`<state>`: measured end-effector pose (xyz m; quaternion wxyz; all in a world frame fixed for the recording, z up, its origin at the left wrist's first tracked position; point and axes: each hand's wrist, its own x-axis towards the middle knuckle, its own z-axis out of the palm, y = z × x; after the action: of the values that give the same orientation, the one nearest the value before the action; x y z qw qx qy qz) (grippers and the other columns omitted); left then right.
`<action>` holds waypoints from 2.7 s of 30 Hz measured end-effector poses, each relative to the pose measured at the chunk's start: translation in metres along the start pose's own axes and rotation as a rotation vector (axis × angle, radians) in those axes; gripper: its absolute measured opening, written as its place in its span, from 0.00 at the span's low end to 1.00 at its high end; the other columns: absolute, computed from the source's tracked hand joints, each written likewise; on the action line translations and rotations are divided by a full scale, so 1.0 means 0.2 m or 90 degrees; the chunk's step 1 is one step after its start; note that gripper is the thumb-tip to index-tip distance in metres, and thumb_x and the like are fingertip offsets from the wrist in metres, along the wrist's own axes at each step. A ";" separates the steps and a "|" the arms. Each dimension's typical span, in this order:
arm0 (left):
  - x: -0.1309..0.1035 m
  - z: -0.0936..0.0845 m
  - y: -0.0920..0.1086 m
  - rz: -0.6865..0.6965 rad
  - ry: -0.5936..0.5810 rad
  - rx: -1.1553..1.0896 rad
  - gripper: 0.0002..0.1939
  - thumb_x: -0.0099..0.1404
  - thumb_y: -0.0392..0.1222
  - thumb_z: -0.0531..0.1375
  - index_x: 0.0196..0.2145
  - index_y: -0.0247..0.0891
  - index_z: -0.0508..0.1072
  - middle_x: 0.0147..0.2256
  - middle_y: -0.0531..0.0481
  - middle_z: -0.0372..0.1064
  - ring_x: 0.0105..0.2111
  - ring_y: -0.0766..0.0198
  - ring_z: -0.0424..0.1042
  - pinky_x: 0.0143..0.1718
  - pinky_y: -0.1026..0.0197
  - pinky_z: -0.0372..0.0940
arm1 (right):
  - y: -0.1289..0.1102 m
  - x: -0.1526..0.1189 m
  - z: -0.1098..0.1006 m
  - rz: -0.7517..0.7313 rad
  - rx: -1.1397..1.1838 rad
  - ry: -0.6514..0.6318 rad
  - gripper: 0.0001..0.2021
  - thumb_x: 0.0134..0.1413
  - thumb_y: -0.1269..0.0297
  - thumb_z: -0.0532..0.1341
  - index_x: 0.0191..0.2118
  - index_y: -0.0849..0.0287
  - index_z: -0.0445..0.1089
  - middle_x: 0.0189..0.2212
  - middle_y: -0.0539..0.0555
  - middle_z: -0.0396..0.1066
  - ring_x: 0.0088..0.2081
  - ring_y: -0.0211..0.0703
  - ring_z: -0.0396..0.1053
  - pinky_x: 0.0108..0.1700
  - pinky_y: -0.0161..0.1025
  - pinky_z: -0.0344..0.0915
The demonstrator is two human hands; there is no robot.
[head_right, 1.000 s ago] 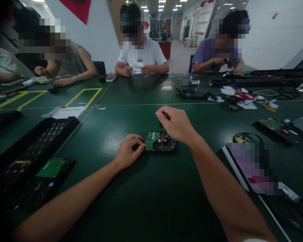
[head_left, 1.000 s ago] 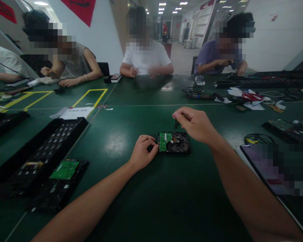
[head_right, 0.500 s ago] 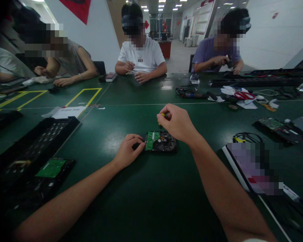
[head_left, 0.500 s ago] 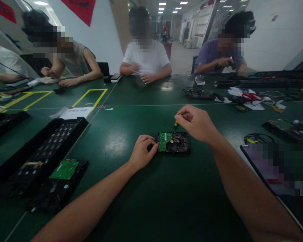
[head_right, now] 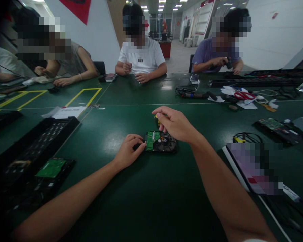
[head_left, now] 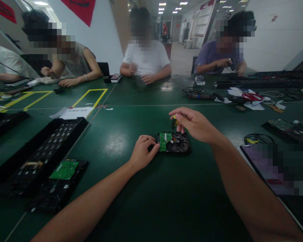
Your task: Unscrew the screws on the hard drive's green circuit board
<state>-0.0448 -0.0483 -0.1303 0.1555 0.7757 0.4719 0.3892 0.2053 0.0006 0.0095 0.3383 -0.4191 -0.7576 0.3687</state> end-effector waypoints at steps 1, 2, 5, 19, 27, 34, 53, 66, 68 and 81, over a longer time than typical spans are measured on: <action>0.00 0.00 0.00 0.002 -0.001 0.001 0.07 0.74 0.44 0.64 0.37 0.42 0.79 0.43 0.46 0.77 0.51 0.52 0.73 0.57 0.44 0.69 | 0.00 0.00 0.00 -0.008 -0.013 0.005 0.16 0.72 0.53 0.57 0.55 0.53 0.76 0.32 0.50 0.77 0.29 0.40 0.72 0.33 0.38 0.69; 0.00 0.00 0.00 0.004 -0.001 0.001 0.07 0.74 0.44 0.64 0.36 0.42 0.79 0.43 0.46 0.77 0.51 0.52 0.73 0.57 0.44 0.68 | 0.00 0.00 0.00 -0.015 -0.033 0.016 0.16 0.72 0.53 0.58 0.54 0.52 0.77 0.34 0.51 0.77 0.30 0.40 0.72 0.33 0.38 0.68; 0.00 0.00 0.00 0.004 -0.004 0.002 0.08 0.74 0.45 0.64 0.37 0.42 0.79 0.43 0.46 0.77 0.51 0.51 0.73 0.57 0.43 0.69 | 0.00 0.00 -0.01 -0.026 -0.085 0.056 0.14 0.70 0.51 0.61 0.49 0.53 0.79 0.37 0.52 0.79 0.32 0.41 0.73 0.35 0.39 0.68; 0.00 0.00 0.01 0.003 -0.007 0.005 0.06 0.73 0.44 0.65 0.37 0.42 0.79 0.44 0.45 0.77 0.51 0.52 0.72 0.57 0.43 0.69 | -0.01 0.00 -0.02 0.003 -0.070 0.066 0.11 0.69 0.55 0.61 0.42 0.54 0.77 0.38 0.52 0.80 0.25 0.36 0.68 0.29 0.37 0.63; 0.00 0.00 0.00 0.002 -0.009 0.006 0.05 0.73 0.44 0.65 0.38 0.43 0.79 0.44 0.45 0.77 0.51 0.51 0.73 0.57 0.42 0.69 | -0.02 0.00 -0.01 0.032 0.070 0.004 0.14 0.70 0.51 0.61 0.46 0.53 0.80 0.47 0.55 0.82 0.24 0.33 0.71 0.23 0.34 0.64; 0.00 0.00 0.00 0.004 -0.007 0.000 0.06 0.73 0.44 0.65 0.37 0.43 0.78 0.44 0.45 0.77 0.51 0.51 0.73 0.56 0.42 0.69 | 0.01 0.03 0.00 0.091 0.202 -0.005 0.12 0.69 0.55 0.63 0.46 0.57 0.78 0.32 0.53 0.78 0.27 0.39 0.75 0.29 0.36 0.71; 0.00 0.00 0.00 0.002 -0.010 0.002 0.06 0.73 0.44 0.64 0.37 0.43 0.78 0.44 0.46 0.77 0.51 0.51 0.73 0.57 0.42 0.69 | -0.03 0.02 0.00 0.208 0.323 0.003 0.08 0.61 0.60 0.69 0.40 0.56 0.72 0.45 0.58 0.80 0.31 0.42 0.79 0.29 0.38 0.73; 0.00 0.00 0.00 0.000 -0.005 0.004 0.06 0.73 0.44 0.65 0.37 0.43 0.78 0.44 0.46 0.77 0.51 0.51 0.73 0.56 0.43 0.70 | 0.02 0.02 -0.02 0.212 0.362 -0.039 0.10 0.61 0.57 0.69 0.43 0.56 0.76 0.44 0.57 0.79 0.31 0.42 0.76 0.26 0.37 0.68; 0.00 0.01 0.00 -0.001 -0.002 0.003 0.05 0.73 0.44 0.65 0.37 0.43 0.78 0.44 0.46 0.77 0.51 0.51 0.73 0.56 0.43 0.70 | 0.04 0.03 -0.03 0.221 0.357 -0.032 0.11 0.61 0.55 0.69 0.42 0.55 0.75 0.44 0.57 0.80 0.30 0.41 0.75 0.25 0.36 0.66; 0.00 0.00 0.00 -0.004 -0.015 0.000 0.06 0.73 0.43 0.65 0.38 0.42 0.79 0.44 0.45 0.77 0.51 0.51 0.72 0.57 0.43 0.69 | 0.08 0.04 -0.03 0.266 0.390 -0.089 0.14 0.67 0.51 0.63 0.43 0.58 0.74 0.46 0.59 0.77 0.33 0.42 0.77 0.33 0.38 0.74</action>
<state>-0.0449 -0.0480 -0.1314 0.1621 0.7787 0.4724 0.3798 0.2122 0.0143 0.0010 0.3128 -0.4177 -0.5314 0.6673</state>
